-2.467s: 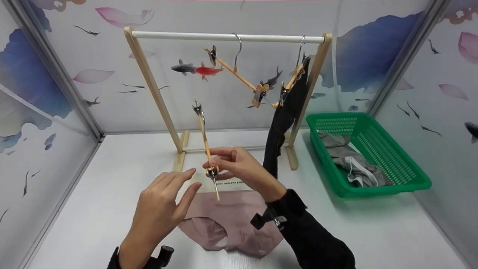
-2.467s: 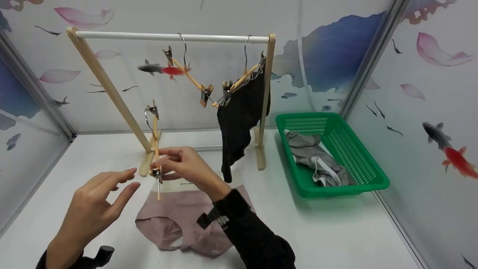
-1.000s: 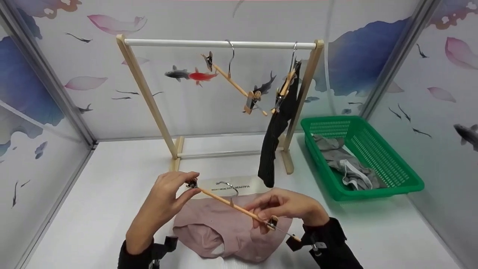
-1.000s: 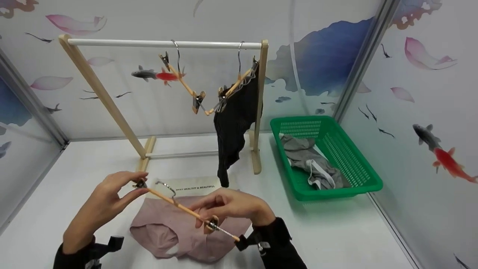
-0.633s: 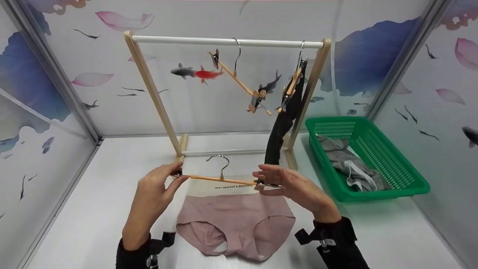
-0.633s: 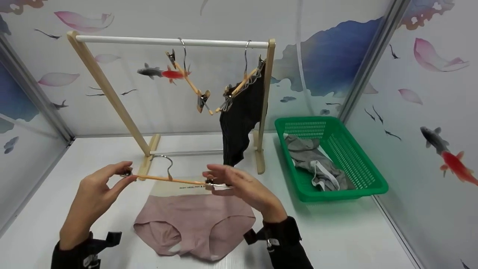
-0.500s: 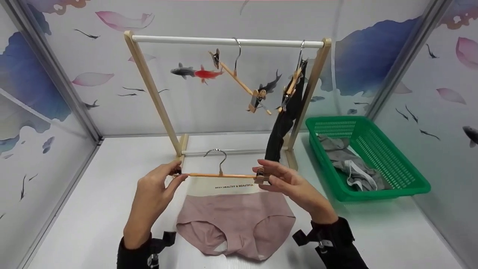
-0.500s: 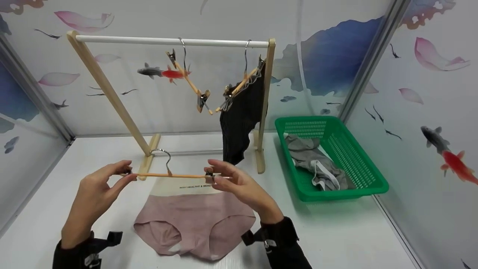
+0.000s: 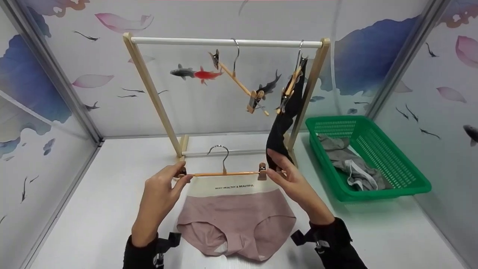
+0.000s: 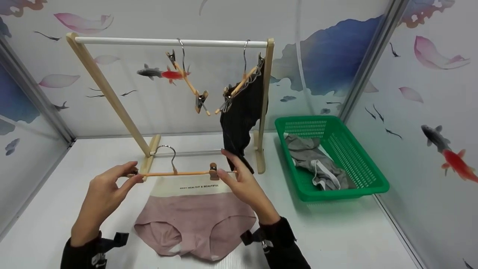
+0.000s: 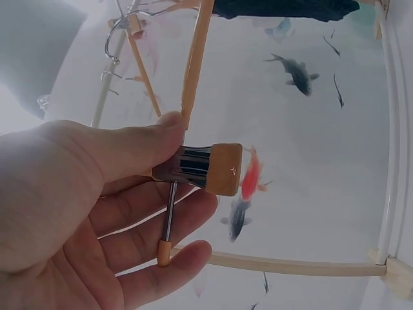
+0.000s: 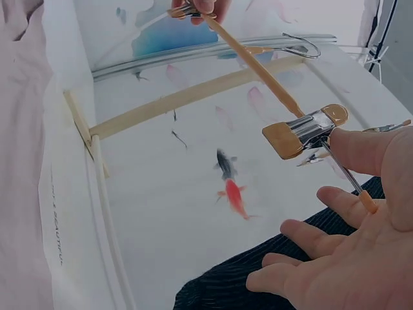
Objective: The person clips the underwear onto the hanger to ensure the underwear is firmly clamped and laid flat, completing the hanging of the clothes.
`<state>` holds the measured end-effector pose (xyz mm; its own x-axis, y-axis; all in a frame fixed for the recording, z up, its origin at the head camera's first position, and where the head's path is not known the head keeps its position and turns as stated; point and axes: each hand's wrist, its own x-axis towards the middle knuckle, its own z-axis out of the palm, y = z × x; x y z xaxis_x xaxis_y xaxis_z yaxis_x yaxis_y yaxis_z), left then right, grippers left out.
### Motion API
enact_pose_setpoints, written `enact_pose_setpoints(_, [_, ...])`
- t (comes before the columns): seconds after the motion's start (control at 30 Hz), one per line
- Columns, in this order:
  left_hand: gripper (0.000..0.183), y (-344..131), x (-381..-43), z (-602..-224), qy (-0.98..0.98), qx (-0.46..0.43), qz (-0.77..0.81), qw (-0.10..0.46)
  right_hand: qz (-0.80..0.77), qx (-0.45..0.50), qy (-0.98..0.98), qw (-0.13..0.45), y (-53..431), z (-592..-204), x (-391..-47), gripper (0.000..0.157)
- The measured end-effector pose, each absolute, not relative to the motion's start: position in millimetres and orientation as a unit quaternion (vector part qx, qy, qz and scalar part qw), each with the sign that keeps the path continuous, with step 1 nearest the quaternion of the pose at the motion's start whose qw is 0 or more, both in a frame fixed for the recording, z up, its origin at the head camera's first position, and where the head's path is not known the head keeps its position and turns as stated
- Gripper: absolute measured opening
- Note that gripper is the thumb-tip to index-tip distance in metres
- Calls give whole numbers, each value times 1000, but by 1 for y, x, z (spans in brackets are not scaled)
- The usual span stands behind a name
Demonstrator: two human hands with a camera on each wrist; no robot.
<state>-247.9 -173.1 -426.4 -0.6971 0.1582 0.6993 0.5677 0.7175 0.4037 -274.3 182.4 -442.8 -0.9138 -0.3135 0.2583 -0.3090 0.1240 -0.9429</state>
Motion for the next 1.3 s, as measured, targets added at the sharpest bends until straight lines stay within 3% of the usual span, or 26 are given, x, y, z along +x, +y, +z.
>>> enact_pose_setpoints(0.37, [32,-170,-251,-432,-876,-192,-315,311,-598,-239,764,-46,182,-450,-281,37])
enact_pose_setpoints(0.9, [33,-170,-255,-433,-872,-202,-335,296,-633,-229,739,1,181,-454,-282,37])
enact_pose_setpoints(1.13, [47,-172,-258,-435,-852,-196,-373,311,-657,-226,719,10,179,-460,-286,35])
enact_pose_setpoints(1.3, [43,-170,-260,-437,-851,-184,-399,288,-686,-196,700,34,177,-464,-289,43])
